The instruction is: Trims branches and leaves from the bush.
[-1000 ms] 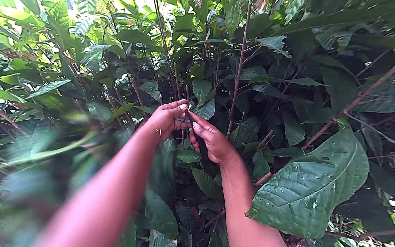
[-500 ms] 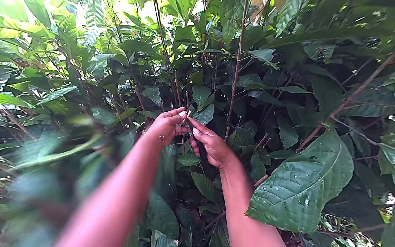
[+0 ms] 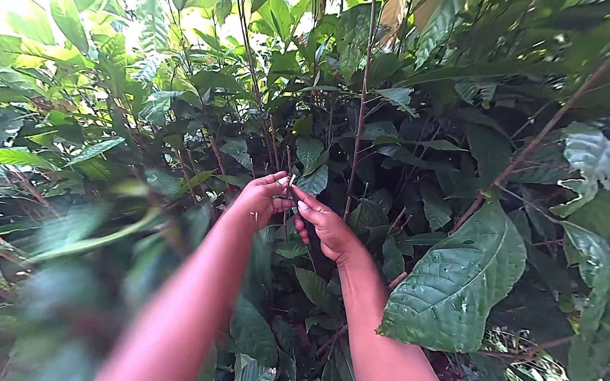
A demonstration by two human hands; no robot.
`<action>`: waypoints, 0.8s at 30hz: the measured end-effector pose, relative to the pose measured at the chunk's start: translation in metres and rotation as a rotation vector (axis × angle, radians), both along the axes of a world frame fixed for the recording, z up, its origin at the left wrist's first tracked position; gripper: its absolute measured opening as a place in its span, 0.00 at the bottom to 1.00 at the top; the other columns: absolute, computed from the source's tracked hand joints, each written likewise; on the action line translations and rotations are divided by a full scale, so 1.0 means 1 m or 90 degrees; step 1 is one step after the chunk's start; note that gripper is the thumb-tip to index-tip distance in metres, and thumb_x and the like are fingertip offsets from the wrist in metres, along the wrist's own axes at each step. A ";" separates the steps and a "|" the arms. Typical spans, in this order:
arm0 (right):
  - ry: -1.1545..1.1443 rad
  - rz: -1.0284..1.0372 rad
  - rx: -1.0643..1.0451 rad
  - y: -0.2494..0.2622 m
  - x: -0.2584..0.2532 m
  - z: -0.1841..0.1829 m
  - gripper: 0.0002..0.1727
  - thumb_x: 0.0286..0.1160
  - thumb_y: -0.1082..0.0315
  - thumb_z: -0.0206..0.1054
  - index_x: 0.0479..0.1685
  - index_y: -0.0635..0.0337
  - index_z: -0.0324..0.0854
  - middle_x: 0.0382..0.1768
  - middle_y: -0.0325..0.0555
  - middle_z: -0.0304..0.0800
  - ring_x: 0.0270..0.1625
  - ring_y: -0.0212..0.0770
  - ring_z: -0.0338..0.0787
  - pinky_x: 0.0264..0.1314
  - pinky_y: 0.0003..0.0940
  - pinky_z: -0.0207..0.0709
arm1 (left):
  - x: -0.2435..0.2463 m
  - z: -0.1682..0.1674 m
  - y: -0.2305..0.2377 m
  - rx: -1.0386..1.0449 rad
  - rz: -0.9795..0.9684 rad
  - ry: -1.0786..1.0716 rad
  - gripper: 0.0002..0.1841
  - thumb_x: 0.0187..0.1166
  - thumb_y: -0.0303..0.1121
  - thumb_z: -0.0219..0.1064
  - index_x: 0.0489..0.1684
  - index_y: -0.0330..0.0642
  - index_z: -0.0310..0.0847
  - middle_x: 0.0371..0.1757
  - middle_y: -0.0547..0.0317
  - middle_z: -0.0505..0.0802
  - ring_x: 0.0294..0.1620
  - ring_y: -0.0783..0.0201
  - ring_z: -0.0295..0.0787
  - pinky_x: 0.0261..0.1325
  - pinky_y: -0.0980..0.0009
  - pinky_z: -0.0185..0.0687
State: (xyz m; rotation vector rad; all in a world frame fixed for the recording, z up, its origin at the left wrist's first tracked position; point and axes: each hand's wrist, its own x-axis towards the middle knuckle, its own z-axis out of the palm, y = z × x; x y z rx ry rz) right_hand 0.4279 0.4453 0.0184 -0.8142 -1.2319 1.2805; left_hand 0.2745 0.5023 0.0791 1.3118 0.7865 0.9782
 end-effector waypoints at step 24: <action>0.037 -0.164 0.168 0.047 0.015 -0.032 0.26 0.95 0.59 0.45 0.89 0.45 0.63 0.39 0.43 0.87 0.31 0.33 0.83 0.29 0.25 0.76 | 0.037 -0.008 0.053 0.051 -0.045 0.127 0.32 0.92 0.59 0.44 0.58 0.37 0.82 0.53 0.52 0.89 0.49 0.58 0.91 0.54 0.58 0.90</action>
